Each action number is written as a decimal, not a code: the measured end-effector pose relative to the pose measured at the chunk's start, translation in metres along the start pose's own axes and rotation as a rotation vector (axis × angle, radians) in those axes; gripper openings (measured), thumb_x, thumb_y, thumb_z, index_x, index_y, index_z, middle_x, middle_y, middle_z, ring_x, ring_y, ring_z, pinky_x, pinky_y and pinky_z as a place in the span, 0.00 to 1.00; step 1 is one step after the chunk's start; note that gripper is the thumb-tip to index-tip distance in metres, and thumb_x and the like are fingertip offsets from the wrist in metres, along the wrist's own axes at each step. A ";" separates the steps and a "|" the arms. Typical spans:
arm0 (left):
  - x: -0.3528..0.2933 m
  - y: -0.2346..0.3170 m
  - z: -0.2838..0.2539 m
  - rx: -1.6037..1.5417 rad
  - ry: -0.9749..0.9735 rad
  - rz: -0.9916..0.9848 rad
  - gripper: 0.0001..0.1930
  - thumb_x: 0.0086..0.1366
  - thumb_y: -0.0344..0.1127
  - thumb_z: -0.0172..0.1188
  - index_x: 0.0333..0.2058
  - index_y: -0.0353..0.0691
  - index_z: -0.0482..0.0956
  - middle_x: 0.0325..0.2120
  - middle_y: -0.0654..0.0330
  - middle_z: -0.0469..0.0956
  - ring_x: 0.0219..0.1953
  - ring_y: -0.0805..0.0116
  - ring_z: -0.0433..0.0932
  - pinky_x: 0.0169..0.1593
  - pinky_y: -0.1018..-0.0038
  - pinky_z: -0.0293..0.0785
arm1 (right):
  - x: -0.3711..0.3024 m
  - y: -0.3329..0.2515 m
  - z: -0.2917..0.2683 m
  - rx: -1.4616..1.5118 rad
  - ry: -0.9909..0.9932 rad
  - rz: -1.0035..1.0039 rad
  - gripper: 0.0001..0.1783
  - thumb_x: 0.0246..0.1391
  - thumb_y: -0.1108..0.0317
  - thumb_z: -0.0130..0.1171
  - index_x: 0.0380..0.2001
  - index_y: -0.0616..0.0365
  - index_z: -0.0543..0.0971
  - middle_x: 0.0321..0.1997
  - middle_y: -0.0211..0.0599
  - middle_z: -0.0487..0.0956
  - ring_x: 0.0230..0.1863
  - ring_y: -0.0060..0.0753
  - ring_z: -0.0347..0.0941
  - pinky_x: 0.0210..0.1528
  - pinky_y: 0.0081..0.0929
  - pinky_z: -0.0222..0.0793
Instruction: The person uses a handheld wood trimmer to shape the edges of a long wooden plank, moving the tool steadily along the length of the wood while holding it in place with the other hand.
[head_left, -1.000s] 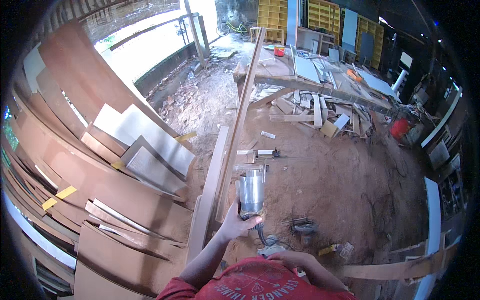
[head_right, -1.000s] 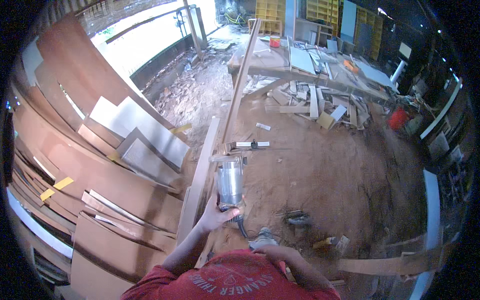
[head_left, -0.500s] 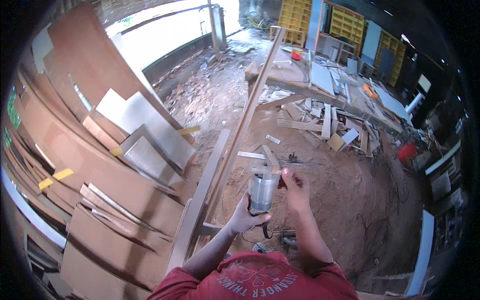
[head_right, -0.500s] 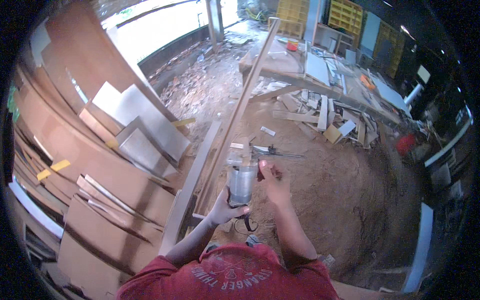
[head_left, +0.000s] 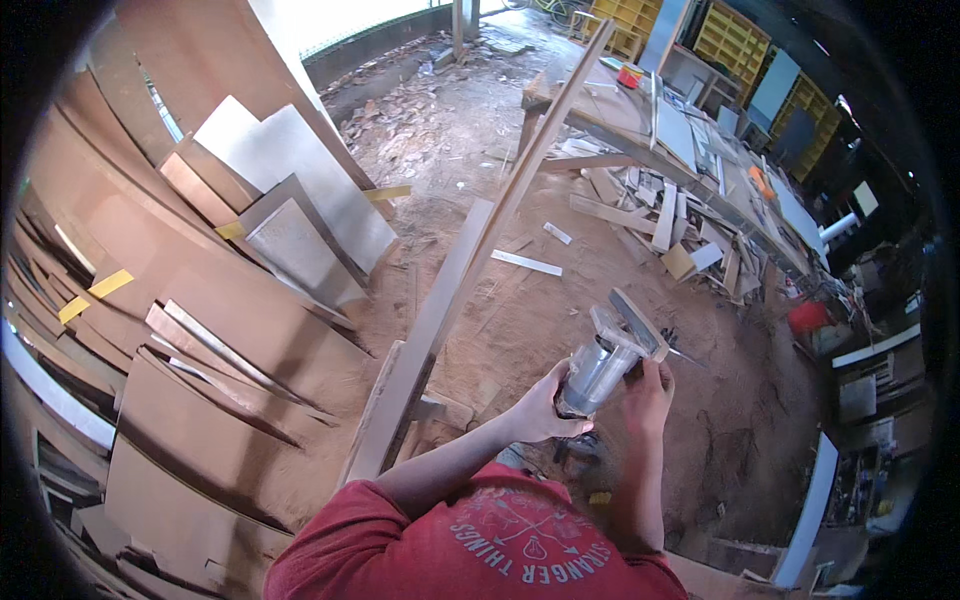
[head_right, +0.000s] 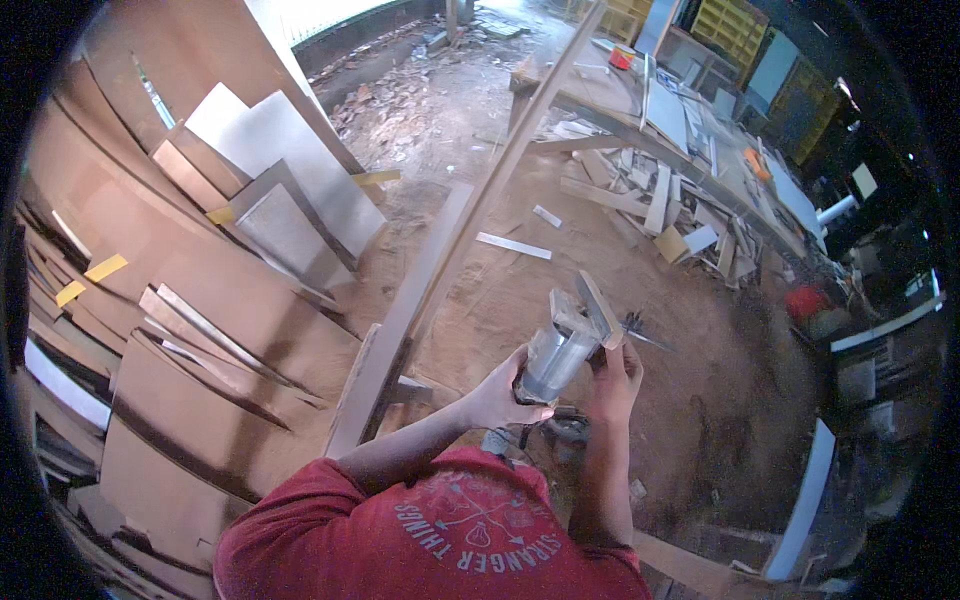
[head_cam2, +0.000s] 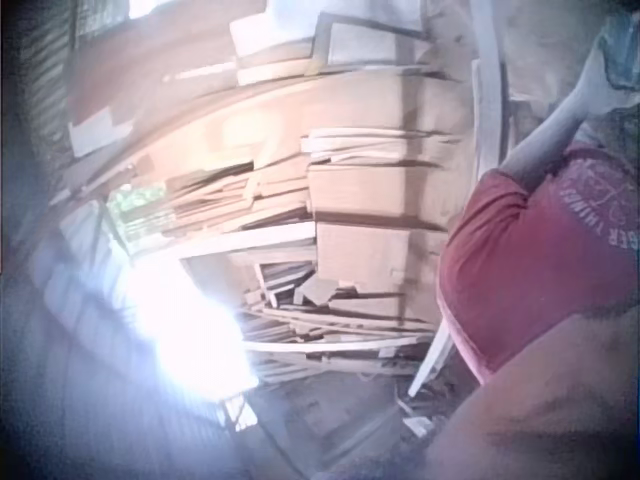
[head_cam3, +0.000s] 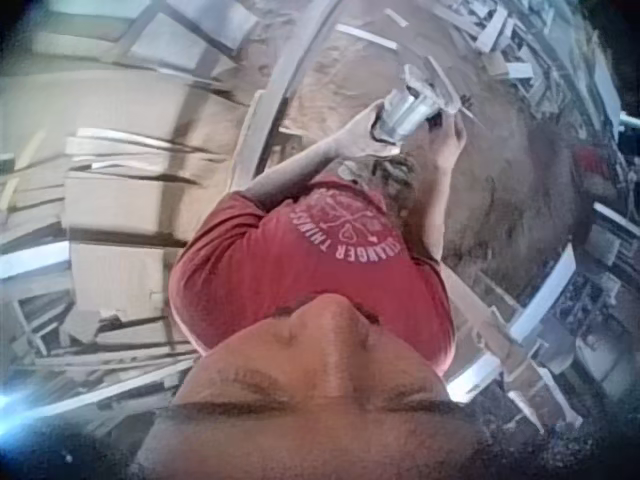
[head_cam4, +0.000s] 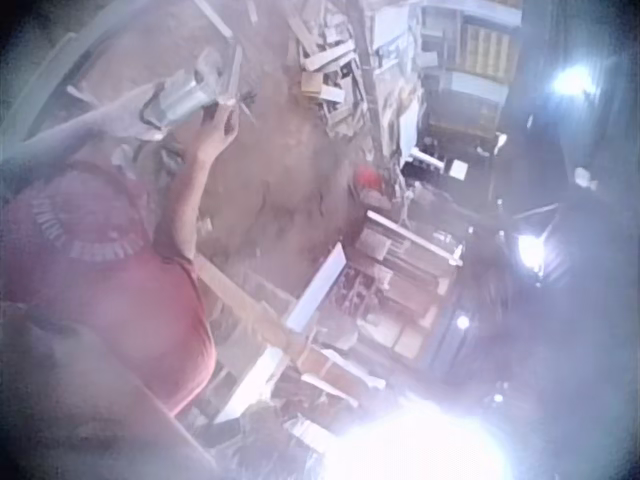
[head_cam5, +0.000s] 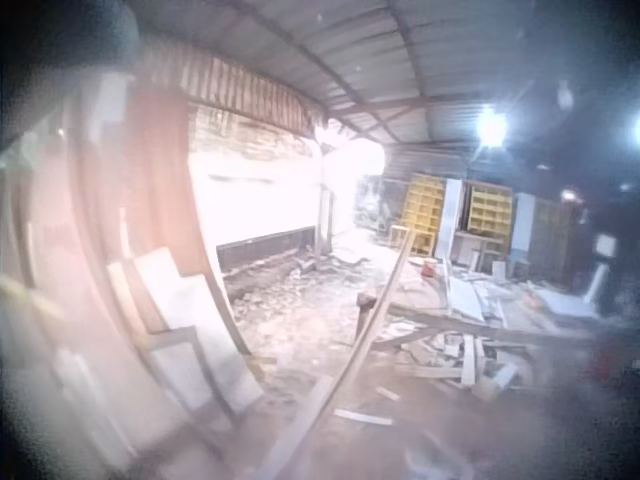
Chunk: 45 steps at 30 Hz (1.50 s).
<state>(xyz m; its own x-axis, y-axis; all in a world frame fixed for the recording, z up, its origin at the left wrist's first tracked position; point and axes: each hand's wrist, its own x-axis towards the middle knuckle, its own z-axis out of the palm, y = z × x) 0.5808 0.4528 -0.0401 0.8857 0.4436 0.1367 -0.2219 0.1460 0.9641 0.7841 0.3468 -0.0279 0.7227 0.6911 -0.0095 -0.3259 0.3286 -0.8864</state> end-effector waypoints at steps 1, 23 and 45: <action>-0.002 -0.002 0.000 0.041 0.009 0.058 0.55 0.58 0.38 0.81 0.76 0.30 0.54 0.64 0.52 0.71 0.67 0.65 0.69 0.73 0.64 0.64 | -0.002 0.004 -0.005 -0.025 -0.007 -0.050 0.18 0.75 0.65 0.61 0.60 0.66 0.82 0.59 0.40 0.85 0.58 0.37 0.82 0.63 0.40 0.76; -0.004 0.011 -0.030 -0.273 -0.071 0.039 0.48 0.58 0.30 0.81 0.72 0.35 0.60 0.55 0.61 0.75 0.56 0.72 0.76 0.59 0.68 0.76 | -0.029 -0.013 0.074 -0.097 0.102 -0.214 0.12 0.74 0.63 0.64 0.51 0.60 0.84 0.45 0.28 0.84 0.45 0.23 0.80 0.50 0.27 0.76; -0.003 0.047 -0.022 -0.148 0.028 -0.020 0.41 0.63 0.32 0.80 0.69 0.34 0.65 0.49 0.64 0.80 0.45 0.77 0.81 0.46 0.75 0.80 | -0.022 -0.012 0.111 -0.132 0.246 -0.377 0.13 0.75 0.63 0.63 0.48 0.63 0.87 0.43 0.27 0.85 0.46 0.20 0.77 0.53 0.26 0.72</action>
<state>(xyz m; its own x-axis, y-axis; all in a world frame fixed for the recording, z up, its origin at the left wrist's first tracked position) 0.5587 0.4781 -0.0005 0.8791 0.4639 0.1098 -0.2642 0.2825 0.9222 0.7048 0.3991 0.0339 0.9038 0.3614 0.2292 0.0557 0.4316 -0.9003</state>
